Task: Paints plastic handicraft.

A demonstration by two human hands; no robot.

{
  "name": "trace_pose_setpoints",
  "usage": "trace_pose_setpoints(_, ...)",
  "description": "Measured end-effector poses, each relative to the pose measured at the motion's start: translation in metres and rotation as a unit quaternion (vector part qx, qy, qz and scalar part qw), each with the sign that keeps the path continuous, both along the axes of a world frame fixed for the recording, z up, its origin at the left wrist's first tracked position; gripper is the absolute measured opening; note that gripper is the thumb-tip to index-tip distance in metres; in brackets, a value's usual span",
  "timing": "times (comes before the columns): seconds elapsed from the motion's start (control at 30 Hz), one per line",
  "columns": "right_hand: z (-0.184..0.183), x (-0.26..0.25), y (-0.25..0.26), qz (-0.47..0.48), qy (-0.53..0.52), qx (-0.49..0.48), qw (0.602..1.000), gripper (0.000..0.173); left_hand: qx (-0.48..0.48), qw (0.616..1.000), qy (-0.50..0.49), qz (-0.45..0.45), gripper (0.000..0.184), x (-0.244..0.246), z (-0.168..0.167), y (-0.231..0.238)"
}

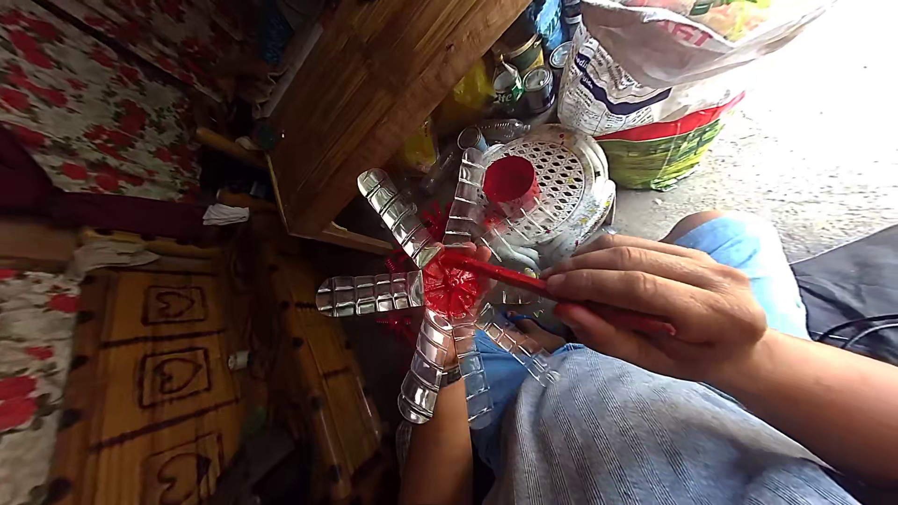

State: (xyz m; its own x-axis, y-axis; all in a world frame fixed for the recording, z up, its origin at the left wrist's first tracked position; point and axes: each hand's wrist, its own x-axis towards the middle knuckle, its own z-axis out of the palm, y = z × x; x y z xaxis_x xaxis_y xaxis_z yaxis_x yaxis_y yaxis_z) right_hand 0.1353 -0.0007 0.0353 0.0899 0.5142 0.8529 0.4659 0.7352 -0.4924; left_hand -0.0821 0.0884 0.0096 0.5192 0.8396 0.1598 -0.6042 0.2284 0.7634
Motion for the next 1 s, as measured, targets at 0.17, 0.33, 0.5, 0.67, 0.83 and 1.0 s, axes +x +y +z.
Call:
trace_pose_setpoints(0.17,0.001,0.0,-0.004,0.014,0.001,-0.002,1.0,0.017,-0.038,0.999,0.0,-0.016,0.048,-0.009,-0.007,0.009)
trace_pose_setpoints(0.33,-0.001,-0.001,0.002,0.005,0.0,0.006,1.0,0.018,-0.022,0.999,0.015,0.029,0.039,-0.018,-0.013,0.002)
trace_pose_setpoints(0.5,0.002,0.0,-0.004,0.017,0.01,0.002,1.0,0.017,0.026,0.998,0.037,0.031,0.044,-0.025,-0.017,0.007)
trace_pose_setpoints(0.67,0.001,-0.002,0.001,0.008,-0.003,0.002,1.0,0.018,0.033,0.999,0.019,0.035,0.042,-0.023,-0.017,0.008)
trace_pose_setpoints(0.83,0.003,0.0,-0.006,0.008,0.004,0.002,1.0,0.017,0.049,0.998,0.028,0.022,0.042,-0.023,-0.015,0.006)
trace_pose_setpoints(1.0,0.003,-0.003,0.002,0.003,-0.003,-0.001,1.0,0.017,0.073,0.997,-0.001,0.04,0.027,-0.014,-0.012,-0.001)
